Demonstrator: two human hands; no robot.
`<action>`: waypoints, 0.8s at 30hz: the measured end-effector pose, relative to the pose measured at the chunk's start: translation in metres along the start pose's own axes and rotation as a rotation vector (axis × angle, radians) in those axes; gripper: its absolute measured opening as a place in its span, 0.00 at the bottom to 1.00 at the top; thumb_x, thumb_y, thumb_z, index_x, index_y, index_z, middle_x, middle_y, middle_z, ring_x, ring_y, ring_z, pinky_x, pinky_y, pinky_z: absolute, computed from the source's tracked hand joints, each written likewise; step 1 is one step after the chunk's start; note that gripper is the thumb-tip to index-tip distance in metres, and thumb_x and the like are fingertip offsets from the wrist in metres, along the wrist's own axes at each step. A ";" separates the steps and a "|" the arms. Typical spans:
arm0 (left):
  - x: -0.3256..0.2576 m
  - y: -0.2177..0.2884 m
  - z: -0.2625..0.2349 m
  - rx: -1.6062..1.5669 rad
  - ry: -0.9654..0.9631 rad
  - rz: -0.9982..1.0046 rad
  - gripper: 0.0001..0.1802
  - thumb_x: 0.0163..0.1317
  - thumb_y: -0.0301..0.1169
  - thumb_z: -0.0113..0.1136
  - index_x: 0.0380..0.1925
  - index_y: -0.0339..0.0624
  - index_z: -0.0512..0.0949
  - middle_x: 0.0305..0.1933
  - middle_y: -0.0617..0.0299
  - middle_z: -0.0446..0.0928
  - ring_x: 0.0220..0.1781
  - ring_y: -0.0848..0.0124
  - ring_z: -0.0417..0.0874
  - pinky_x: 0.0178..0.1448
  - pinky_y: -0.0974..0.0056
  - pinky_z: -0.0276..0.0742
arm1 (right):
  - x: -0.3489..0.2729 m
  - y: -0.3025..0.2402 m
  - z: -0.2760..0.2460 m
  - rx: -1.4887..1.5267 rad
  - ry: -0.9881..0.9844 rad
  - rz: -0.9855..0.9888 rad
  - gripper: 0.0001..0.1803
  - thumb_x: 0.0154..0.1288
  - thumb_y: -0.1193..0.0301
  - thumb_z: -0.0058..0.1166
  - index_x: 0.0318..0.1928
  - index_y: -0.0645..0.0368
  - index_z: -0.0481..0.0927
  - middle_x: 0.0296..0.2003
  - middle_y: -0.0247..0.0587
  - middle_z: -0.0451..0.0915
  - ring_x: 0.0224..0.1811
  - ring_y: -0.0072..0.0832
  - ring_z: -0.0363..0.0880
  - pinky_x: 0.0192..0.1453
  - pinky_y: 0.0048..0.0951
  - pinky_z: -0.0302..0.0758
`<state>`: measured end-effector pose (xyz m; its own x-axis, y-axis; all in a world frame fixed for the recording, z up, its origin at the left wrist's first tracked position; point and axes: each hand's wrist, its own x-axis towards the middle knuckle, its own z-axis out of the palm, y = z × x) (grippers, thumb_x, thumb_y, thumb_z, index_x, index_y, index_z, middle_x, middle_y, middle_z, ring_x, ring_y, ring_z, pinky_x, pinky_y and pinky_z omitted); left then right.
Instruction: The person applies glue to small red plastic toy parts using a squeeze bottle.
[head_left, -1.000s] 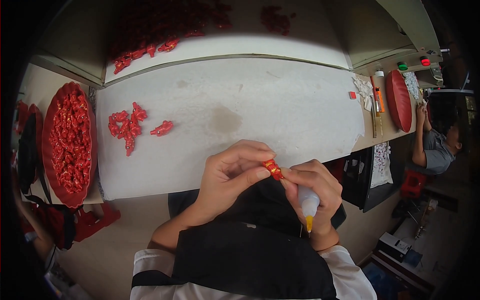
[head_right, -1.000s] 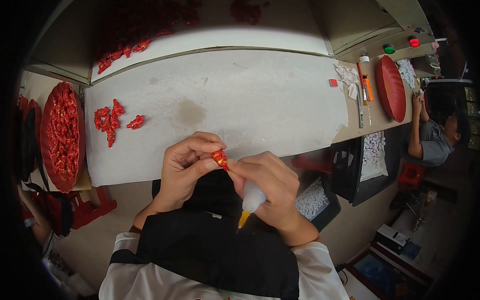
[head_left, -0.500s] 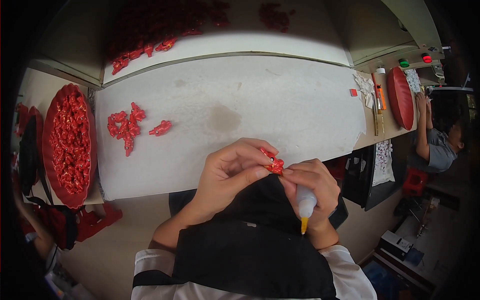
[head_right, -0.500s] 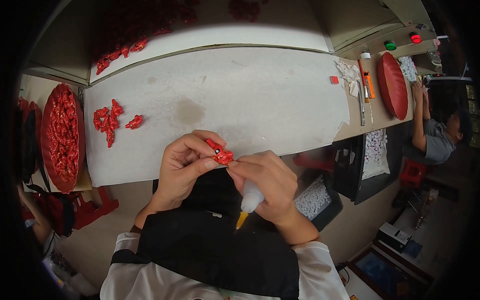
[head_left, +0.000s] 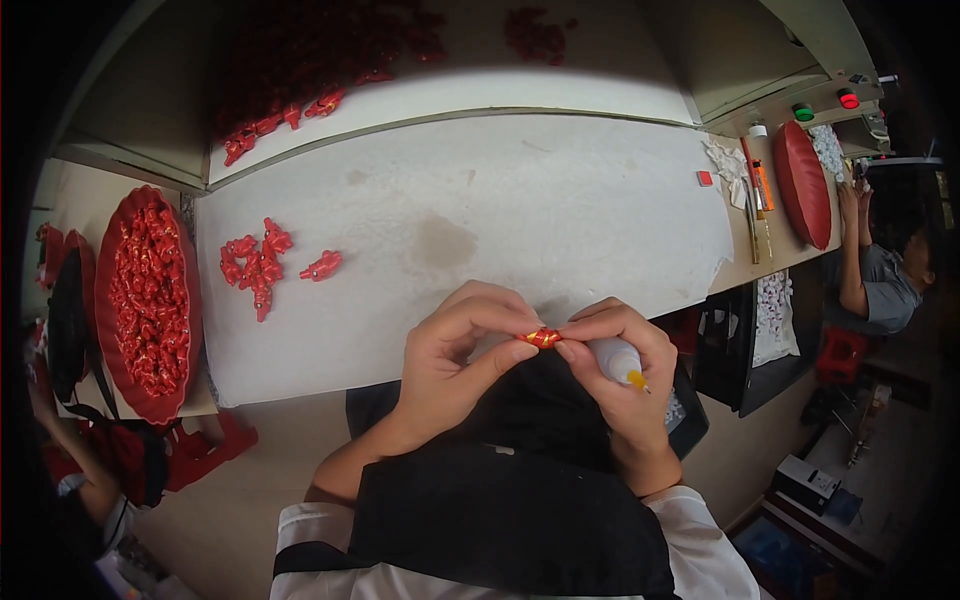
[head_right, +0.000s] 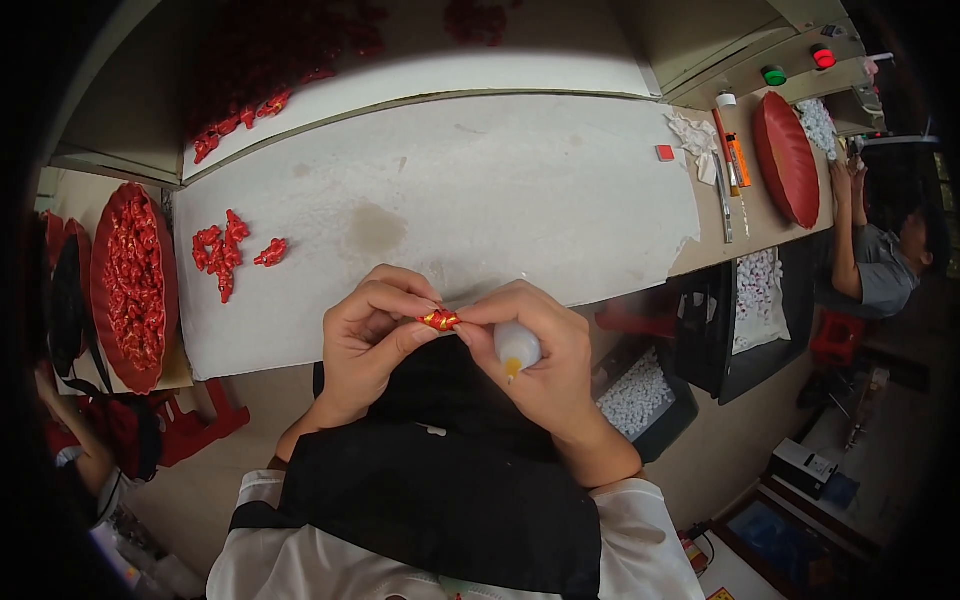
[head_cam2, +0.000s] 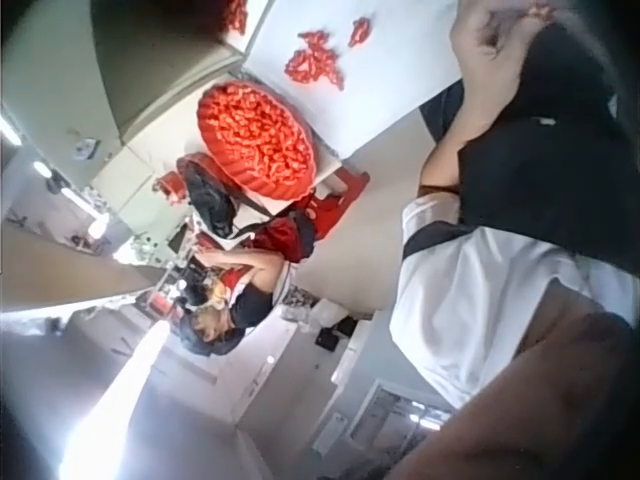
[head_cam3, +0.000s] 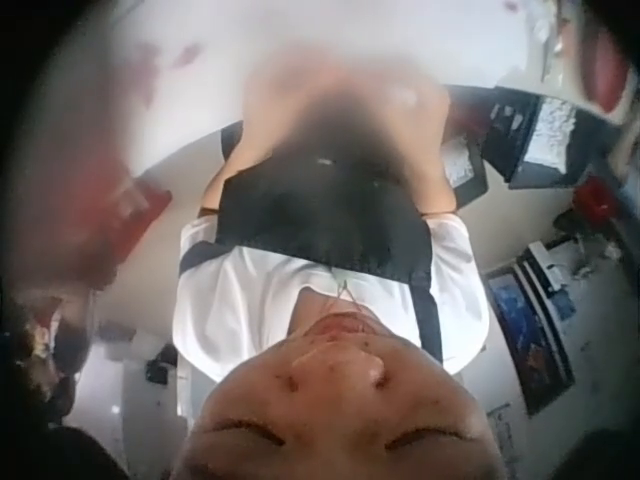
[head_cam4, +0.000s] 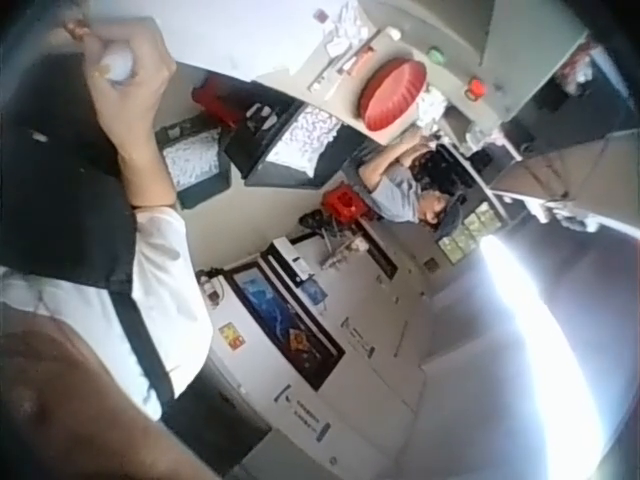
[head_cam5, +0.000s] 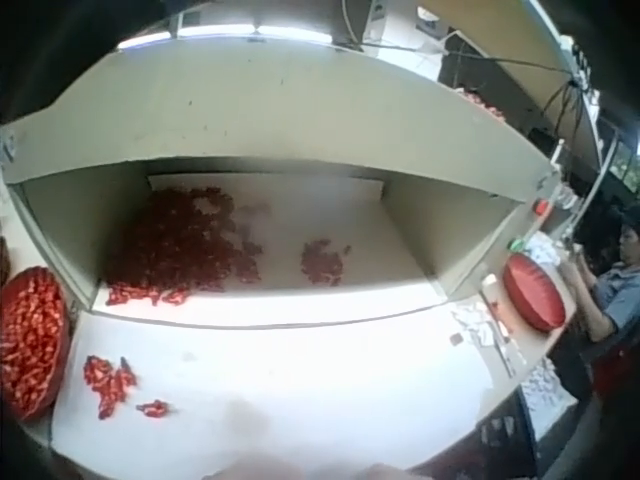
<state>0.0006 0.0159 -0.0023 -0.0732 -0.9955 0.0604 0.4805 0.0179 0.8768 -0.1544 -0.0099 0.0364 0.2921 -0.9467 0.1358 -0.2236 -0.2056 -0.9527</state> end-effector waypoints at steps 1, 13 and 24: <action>-0.002 0.000 0.000 0.034 0.006 0.034 0.08 0.52 0.16 0.53 0.33 0.34 0.74 0.39 0.58 0.69 0.42 0.72 0.74 0.48 0.70 0.70 | -0.001 0.000 -0.001 0.013 -0.007 -0.003 0.07 0.45 0.84 0.57 0.28 0.64 0.76 0.25 0.39 0.77 0.26 0.25 0.75 0.30 0.20 0.69; 0.001 0.004 -0.009 0.106 -0.066 0.007 0.08 0.51 0.16 0.54 0.33 0.34 0.74 0.38 0.57 0.71 0.42 0.71 0.75 0.47 0.69 0.72 | -0.002 0.006 0.005 -0.036 0.038 0.007 0.07 0.44 0.84 0.57 0.28 0.64 0.76 0.24 0.39 0.76 0.26 0.24 0.74 0.31 0.20 0.69; 0.008 0.000 -0.008 0.128 -0.039 -0.031 0.09 0.51 0.16 0.52 0.33 0.34 0.73 0.39 0.57 0.70 0.43 0.70 0.74 0.49 0.67 0.72 | 0.004 0.012 -0.001 -0.046 0.004 -0.082 0.06 0.46 0.81 0.58 0.28 0.63 0.76 0.24 0.39 0.76 0.25 0.27 0.74 0.29 0.22 0.68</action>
<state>0.0069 0.0068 -0.0057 -0.1219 -0.9914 0.0486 0.3618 0.0013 0.9323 -0.1568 -0.0164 0.0259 0.3079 -0.9270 0.2142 -0.2411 -0.2938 -0.9250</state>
